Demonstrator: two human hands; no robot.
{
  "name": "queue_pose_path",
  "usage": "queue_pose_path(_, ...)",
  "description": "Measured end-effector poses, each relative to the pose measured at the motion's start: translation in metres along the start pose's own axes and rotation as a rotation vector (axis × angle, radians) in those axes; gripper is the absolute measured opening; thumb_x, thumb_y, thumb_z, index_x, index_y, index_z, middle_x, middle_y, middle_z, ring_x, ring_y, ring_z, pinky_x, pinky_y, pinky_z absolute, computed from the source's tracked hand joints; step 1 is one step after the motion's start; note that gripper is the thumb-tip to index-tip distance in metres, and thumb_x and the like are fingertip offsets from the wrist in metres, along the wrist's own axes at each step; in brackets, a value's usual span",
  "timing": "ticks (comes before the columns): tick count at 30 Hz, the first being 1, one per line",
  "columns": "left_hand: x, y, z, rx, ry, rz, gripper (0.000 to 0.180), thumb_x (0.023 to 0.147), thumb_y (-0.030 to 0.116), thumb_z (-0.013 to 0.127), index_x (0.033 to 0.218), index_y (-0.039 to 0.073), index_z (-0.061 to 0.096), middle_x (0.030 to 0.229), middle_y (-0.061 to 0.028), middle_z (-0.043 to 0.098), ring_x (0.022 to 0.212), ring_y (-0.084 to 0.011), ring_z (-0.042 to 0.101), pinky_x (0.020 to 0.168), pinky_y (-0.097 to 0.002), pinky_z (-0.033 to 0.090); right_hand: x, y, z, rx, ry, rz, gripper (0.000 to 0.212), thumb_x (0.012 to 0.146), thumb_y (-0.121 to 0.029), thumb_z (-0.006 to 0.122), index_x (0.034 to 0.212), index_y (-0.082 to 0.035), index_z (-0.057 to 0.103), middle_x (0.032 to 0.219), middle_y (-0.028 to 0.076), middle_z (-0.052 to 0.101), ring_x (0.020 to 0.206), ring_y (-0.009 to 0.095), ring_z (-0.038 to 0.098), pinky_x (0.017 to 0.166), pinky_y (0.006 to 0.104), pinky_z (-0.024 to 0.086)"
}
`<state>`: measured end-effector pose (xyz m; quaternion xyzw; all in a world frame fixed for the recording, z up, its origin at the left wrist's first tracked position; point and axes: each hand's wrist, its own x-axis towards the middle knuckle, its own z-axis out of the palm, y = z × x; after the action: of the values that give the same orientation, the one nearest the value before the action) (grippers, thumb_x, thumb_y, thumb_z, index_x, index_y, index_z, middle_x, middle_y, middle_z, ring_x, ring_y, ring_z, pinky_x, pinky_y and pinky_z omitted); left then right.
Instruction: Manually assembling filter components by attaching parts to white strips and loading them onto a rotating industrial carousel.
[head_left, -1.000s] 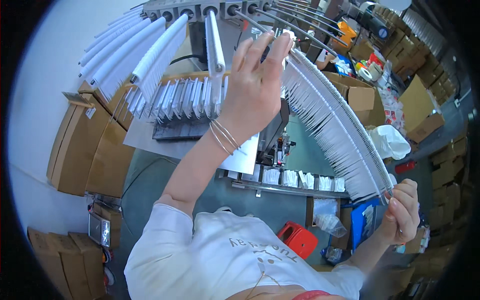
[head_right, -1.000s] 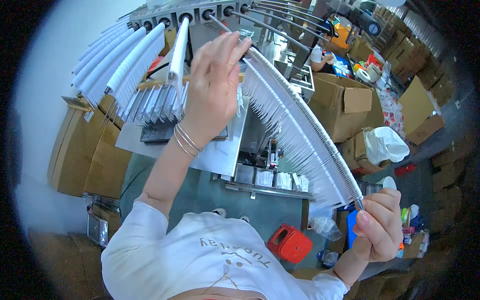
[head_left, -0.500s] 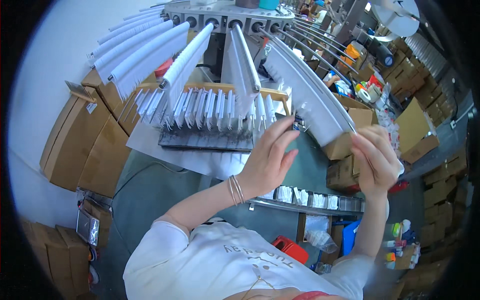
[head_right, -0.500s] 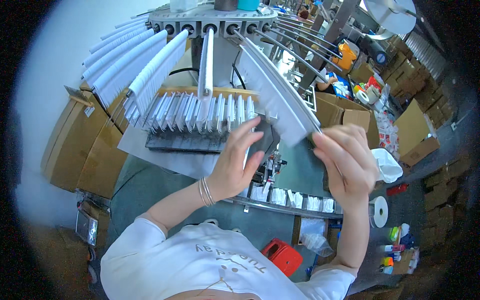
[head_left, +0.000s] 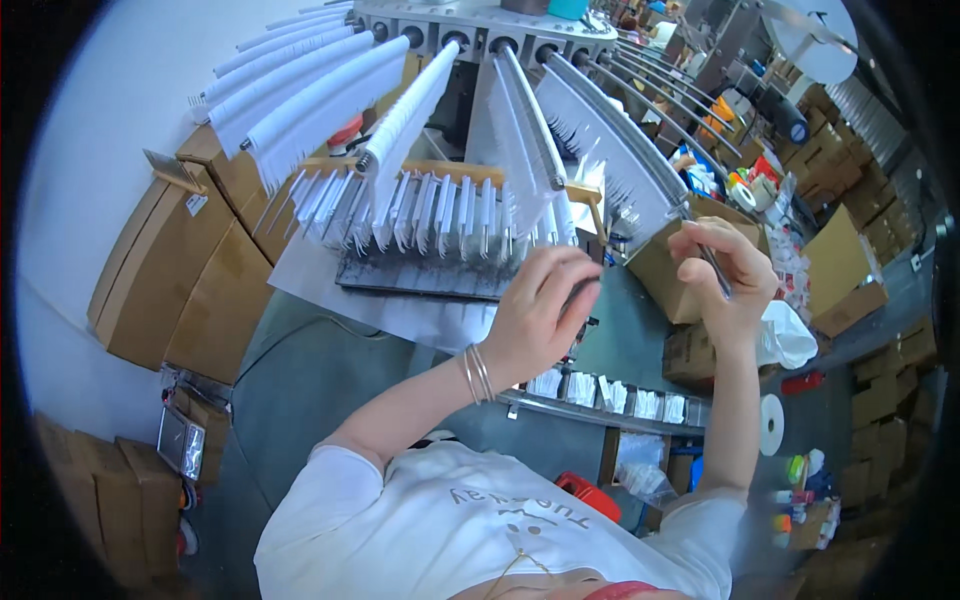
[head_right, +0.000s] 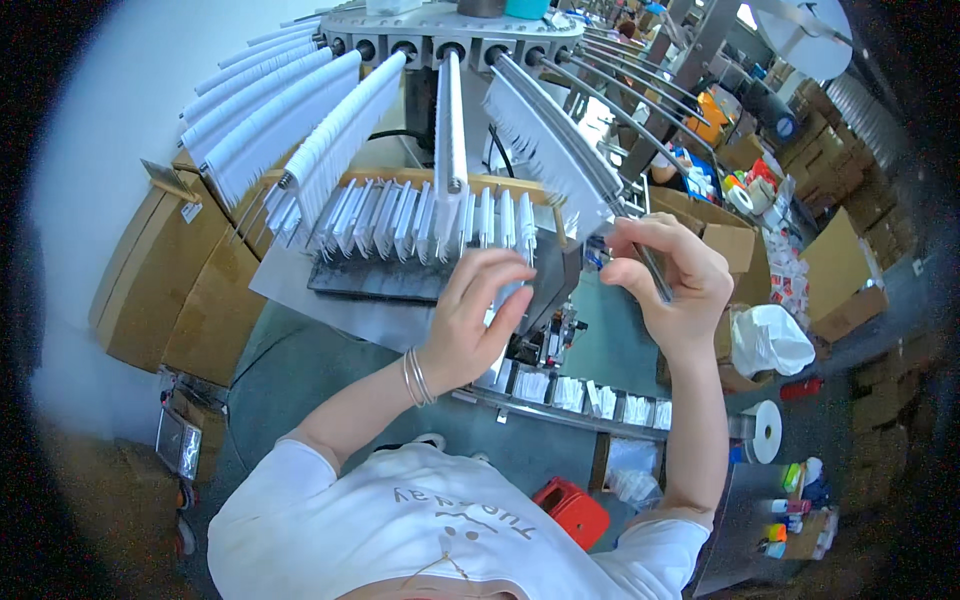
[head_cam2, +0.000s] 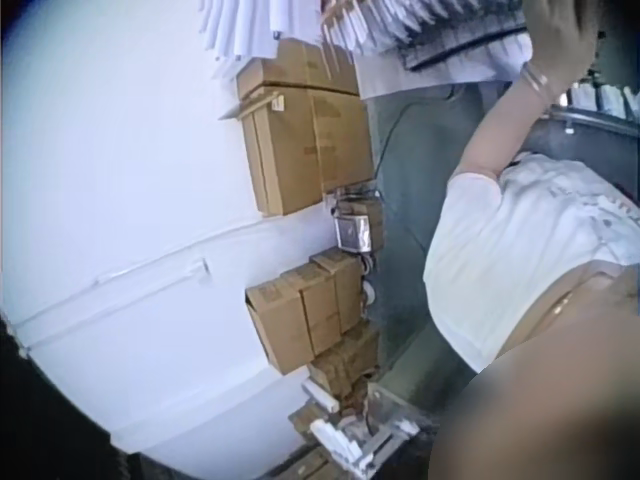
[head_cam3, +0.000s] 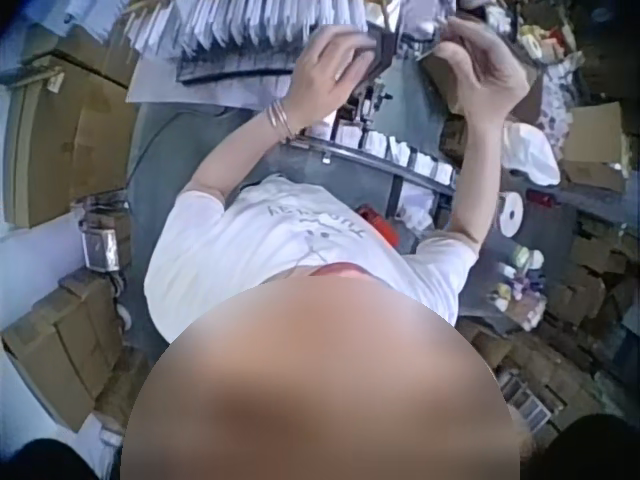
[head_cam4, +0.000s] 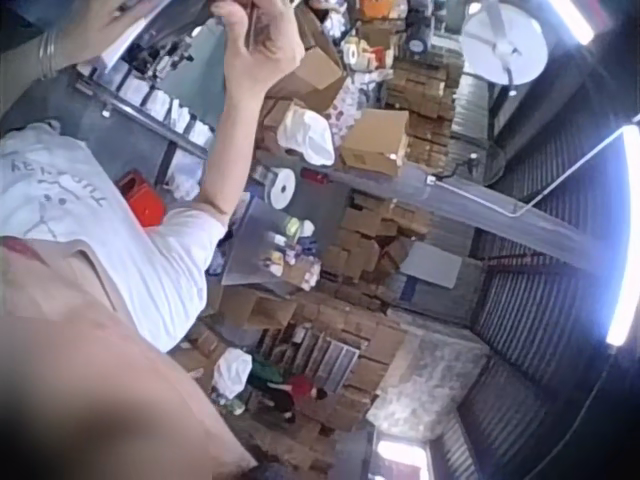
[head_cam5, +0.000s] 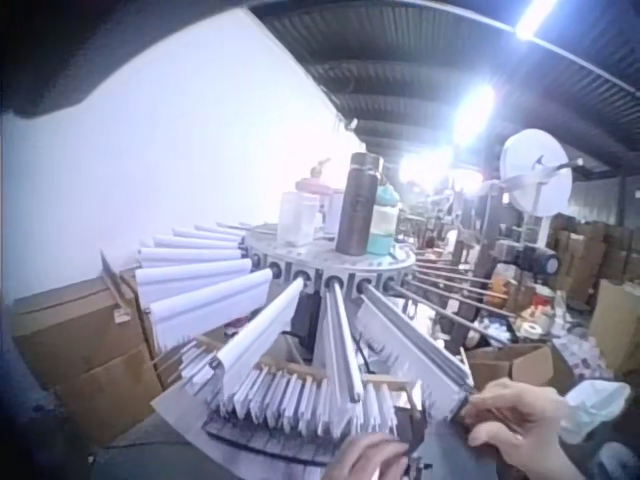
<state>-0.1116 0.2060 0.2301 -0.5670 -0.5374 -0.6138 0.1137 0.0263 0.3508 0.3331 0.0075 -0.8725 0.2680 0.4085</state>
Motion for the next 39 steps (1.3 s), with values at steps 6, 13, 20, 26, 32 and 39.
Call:
queue_pose_path(6, 0.04, -0.002, 0.033, -0.126, 0.195, -0.014, 0.014, 0.082, 0.004, 0.064, 0.094, 0.002, 0.057, 0.084, -0.0081, 0.055, 0.065, -0.0158, 0.054, 0.058, -0.0261, 0.044, -0.072, -0.014, -0.021, 0.159, 0.273, -0.008, 0.056, 0.082, -0.056, 0.058, 0.098, -0.003, 0.062, 0.07, 0.01, 0.061, 0.06, 0.019, 0.053, 0.061, 0.0342, 0.038)
queue_pose_path(13, 0.074, 0.007, 0.043, 0.206, 0.322, 0.167, 0.025, 0.068, 0.012, 0.076, 0.081, 0.008, 0.055, 0.076, -0.0049, 0.052, 0.063, -0.0207, 0.055, 0.052, -0.0306, 0.044, -0.126, -0.058, -0.052, 0.085, 0.339, -0.038, 0.055, 0.082, -0.059, 0.053, 0.095, -0.006, 0.06, 0.071, 0.004, 0.054, 0.067, 0.018, 0.046, 0.072, 0.0373, 0.035)
queue_pose_path(20, 0.078, 0.0, 0.046, 0.277, 0.363, 0.228, 0.021, 0.067, 0.007, 0.073, 0.076, 0.008, 0.055, 0.072, -0.0045, 0.051, 0.063, -0.0213, 0.056, 0.051, -0.0321, 0.044, -0.144, -0.087, -0.058, -0.102, 0.351, -0.04, 0.045, 0.087, -0.05, 0.051, 0.097, -0.008, 0.059, 0.076, 0.004, 0.054, 0.075, 0.019, 0.045, 0.083, 0.0436, 0.035)
queue_pose_path(26, 0.08, 0.0, 0.045, 0.24, 0.356, 0.258, 0.019, 0.067, 0.004, 0.072, 0.077, 0.008, 0.056, 0.071, -0.0045, 0.053, 0.061, -0.0208, 0.056, 0.051, -0.0318, 0.043, -0.145, -0.097, -0.048, -0.259, 0.358, -0.096, 0.043, 0.092, -0.045, 0.045, 0.101, -0.006, 0.059, 0.078, 0.009, 0.058, 0.076, 0.021, 0.049, 0.084, 0.048, 0.036)
queue_pose_path(32, 0.081, 0.004, 0.042, 0.196, 0.334, 0.267, 0.019, 0.067, 0.004, 0.072, 0.079, 0.007, 0.057, 0.071, -0.0049, 0.053, 0.061, -0.0208, 0.056, 0.05, -0.0317, 0.043, -0.15, -0.097, -0.034, -0.302, 0.507, -0.08, 0.045, 0.094, -0.044, 0.041, 0.1, -0.004, 0.058, 0.077, 0.01, 0.058, 0.075, 0.023, 0.05, 0.08, 0.0478, 0.037)
queue_pose_path(39, 0.059, 0.013, 0.04, -0.026, 0.15, 0.42, 0.023, 0.07, 0.019, 0.077, 0.074, 0.01, 0.056, 0.069, -0.0034, 0.055, 0.056, -0.0189, 0.054, 0.044, -0.0307, 0.041, -0.169, -0.089, -0.007, 0.079, 0.77, 0.103, 0.035, 0.096, -0.031, 0.046, 0.102, 0.001, 0.057, 0.085, 0.011, 0.055, 0.077, 0.02, 0.049, 0.078, 0.0377, 0.039)
